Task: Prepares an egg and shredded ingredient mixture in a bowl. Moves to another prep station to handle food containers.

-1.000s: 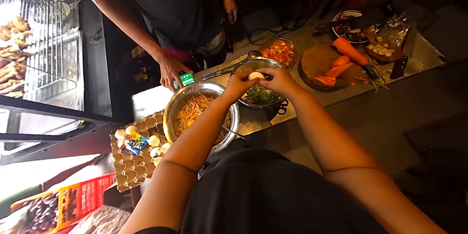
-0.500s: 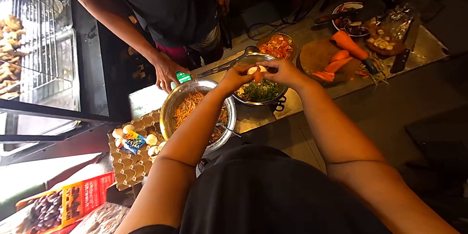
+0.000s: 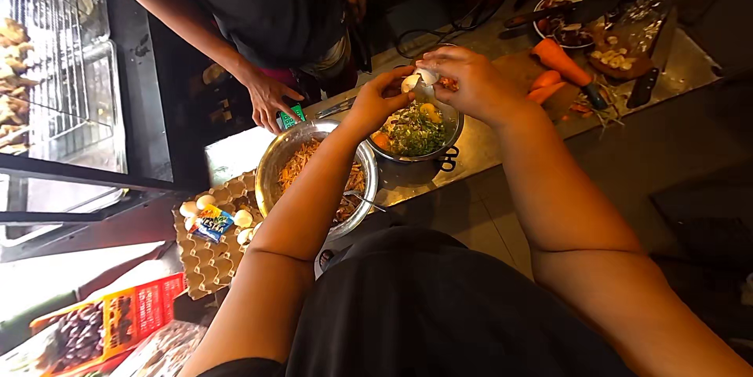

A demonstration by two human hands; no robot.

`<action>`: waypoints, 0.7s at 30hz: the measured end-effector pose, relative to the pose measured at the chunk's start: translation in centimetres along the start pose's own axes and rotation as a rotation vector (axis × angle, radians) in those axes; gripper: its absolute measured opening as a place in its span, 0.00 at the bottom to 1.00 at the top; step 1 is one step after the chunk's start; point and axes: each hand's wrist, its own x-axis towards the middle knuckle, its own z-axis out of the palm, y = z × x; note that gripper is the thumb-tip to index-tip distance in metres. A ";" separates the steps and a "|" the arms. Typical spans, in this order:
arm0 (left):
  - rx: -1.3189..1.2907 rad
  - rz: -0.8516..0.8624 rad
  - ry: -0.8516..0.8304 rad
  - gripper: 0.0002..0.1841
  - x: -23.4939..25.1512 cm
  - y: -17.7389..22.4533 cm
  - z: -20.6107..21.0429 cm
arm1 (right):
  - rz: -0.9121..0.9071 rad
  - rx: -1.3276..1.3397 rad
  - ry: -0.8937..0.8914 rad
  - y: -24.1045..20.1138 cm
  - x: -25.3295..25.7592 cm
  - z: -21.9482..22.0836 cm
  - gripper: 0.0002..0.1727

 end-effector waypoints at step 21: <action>0.259 -0.203 0.720 0.22 -27.2 0.3 -16.8 | 0.452 1.557 -0.495 -20.8 7.9 15.6 0.20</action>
